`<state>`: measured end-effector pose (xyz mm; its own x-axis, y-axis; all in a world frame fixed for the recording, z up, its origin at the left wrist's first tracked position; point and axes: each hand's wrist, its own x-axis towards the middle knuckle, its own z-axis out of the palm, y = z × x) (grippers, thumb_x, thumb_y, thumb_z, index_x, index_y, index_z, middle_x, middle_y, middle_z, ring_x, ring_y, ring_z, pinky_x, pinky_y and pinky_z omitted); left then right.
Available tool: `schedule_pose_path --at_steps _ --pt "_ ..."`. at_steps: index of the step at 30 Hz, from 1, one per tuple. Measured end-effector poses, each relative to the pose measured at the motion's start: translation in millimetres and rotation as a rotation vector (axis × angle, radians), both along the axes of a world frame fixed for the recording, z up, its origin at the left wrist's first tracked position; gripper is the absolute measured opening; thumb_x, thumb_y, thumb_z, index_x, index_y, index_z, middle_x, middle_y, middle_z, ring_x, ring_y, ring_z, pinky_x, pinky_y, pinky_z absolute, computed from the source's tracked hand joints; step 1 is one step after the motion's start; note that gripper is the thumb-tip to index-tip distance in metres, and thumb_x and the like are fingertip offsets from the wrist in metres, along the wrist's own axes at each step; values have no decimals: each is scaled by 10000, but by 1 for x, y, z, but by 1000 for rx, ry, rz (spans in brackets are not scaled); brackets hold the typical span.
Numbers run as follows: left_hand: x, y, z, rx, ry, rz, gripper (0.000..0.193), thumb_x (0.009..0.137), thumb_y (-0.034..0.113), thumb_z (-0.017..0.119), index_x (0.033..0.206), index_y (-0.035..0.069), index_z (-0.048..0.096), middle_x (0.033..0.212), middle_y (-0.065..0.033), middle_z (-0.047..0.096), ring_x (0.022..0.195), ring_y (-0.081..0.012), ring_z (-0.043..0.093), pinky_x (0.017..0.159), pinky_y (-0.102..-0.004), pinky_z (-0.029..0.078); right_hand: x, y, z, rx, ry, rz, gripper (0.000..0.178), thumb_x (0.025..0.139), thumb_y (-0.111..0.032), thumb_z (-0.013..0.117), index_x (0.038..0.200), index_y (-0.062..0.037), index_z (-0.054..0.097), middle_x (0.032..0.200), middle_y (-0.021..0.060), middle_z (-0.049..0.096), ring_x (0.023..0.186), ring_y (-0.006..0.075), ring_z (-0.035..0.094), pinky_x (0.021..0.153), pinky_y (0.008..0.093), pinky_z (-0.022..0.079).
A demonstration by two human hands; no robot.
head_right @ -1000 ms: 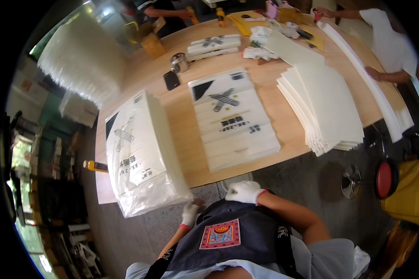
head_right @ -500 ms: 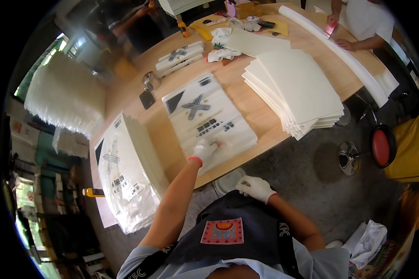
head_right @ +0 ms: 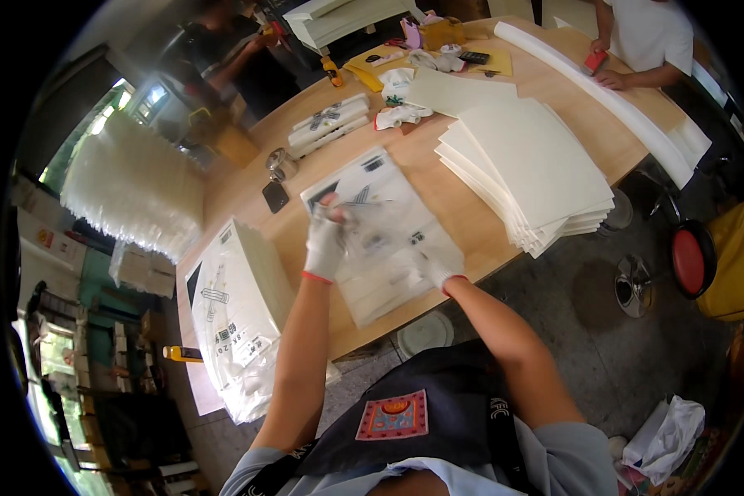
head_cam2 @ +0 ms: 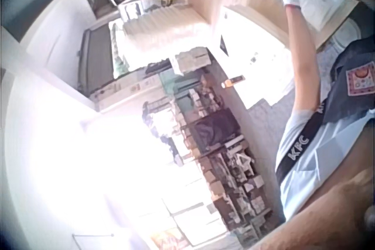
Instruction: The person packs stacks of white paper into clear plastic bags on a wooden table. They repeatedly pick up a stack of paper, place it into a bag, and seal the bag before moving it to a pile of finished packages. The process is repetitive and involves handling multiple stacks of paper throughout the clip.
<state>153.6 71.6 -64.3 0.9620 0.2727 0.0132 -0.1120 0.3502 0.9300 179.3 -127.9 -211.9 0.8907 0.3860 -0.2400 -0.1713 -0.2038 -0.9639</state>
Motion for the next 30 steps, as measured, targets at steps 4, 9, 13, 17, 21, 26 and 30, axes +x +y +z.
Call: schedule_pose_path --at_steps 4,9,13,17,21,26,30 --pt "-16 -7 31 178 90 -49 360 900 -14 480 1250 63 449 932 -69 647 585 -73 504 590 -232 473 -7 -47 75 -474 30 292 427 914 -433 486 837 -36 622 688 54 628 553 162 581 535 296 456" --pt "-27 -93 26 870 -299 -199 294 820 -21 520 1090 51 610 973 -127 643 779 -280 638 710 -347 513 -16 -5 111 -204 -745 -156 326 852 -363 541 717 -78 624 777 118 661 703 271 634 666 382 487" --pt "-90 -159 75 1183 -630 -370 461 651 -42 546 1070 141 611 846 -92 622 726 -297 621 603 -368 493 -36 -21 99 -570 -798 101 272 838 -348 569 792 -85 622 854 108 650 761 263 625 687 383 480" --pt "-87 -153 45 1111 -544 -234 320 772 3 583 1072 110 611 792 -115 628 697 -296 635 612 -385 502 -52 -42 109 -641 -723 311 245 823 -333 597 868 -93 619 931 97 639 818 254 615 709 384 474" --pt "-59 -117 -5 816 -80 -179 232 888 88 566 1114 91 621 746 -66 657 582 -94 566 552 -263 468 -32 -105 137 -712 -627 226 256 808 -318 624 943 -100 617 1008 86 628 875 246 606 730 385 467" --pt "-40 -125 -18 506 108 -251 208 915 82 535 1110 38 595 736 22 613 562 -34 460 522 -210 394 16 -194 133 -1170 -1117 -175 274 807 -321 591 1012 -139 580 961 64 600 856 257 592 754 411 462" --pt "-15 -150 -18 392 6 -444 278 924 84 501 1194 23 512 1096 -94 640 602 -75 550 562 -211 474 41 -222 113 -1207 -1061 11 202 834 -264 532 967 -121 582 913 74 613 837 247 610 687 397 488"
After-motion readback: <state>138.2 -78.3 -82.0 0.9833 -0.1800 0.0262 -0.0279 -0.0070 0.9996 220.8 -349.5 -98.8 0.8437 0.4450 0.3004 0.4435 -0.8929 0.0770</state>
